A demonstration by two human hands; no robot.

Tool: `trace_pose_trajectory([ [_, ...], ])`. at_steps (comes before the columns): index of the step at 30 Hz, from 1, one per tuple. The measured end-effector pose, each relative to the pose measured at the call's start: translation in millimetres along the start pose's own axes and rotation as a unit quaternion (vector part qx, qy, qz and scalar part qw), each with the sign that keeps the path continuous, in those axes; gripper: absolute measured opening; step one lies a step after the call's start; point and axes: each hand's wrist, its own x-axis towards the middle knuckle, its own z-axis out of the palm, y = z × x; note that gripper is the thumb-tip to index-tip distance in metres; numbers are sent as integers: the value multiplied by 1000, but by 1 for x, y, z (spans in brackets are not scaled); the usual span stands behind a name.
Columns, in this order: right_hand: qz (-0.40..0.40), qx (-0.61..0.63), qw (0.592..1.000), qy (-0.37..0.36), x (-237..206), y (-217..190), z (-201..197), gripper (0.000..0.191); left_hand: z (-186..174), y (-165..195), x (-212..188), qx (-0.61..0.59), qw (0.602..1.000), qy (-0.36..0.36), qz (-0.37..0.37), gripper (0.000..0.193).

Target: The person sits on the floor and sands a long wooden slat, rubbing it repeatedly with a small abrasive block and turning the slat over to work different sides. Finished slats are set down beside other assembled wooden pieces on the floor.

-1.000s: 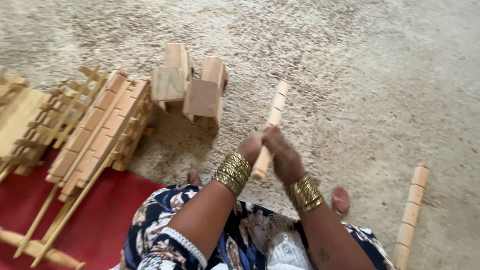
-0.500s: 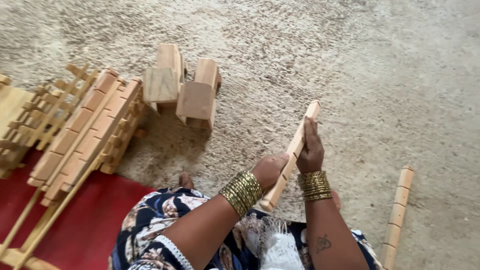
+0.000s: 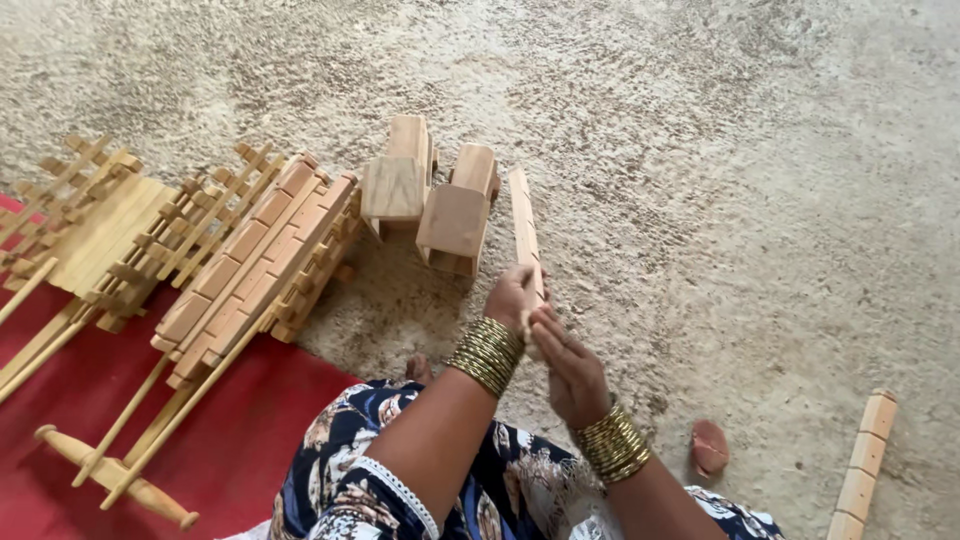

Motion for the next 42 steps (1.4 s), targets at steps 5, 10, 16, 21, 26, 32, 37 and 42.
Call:
trace_pose_trajectory([
  [5, 156, 259, 953, 34, 3, 35, -25, 37, 32, -22, -25, 10, 997, 0, -81, 30],
  [10, 67, -156, 984, 45, -1, 39, -46, 40, 52, -15, -48, -76, 987, -123, -68, 30],
  [16, -29, -70, 996, 52, 6, 17, -10, 30, 40, 17, -44, -90, 987, 28, -133, 50],
  [21, -52, 6, 999, -4, 18, -30, -14, 24, 8, 31, -20, -46, 998, -48, 3, 55],
  [26, -73, -20, 996, -40, 30, -36, -37, 21, 12, 2, -7, -85, 995, -10, -40, 47],
  [32, -68, -8, 998, 4, 14, 1, -22, 20, 21, 3, -24, 280, 959, -10, 35, 35],
  [37, -70, -154, 978, 126, 18, 36, -48, 15, 49, -15, -57, 118, 987, -71, -85, 37],
  [42, -29, -213, 962, 170, 26, 35, -65, 19, 51, -34, -59, 180, 973, -123, -76, 45],
])
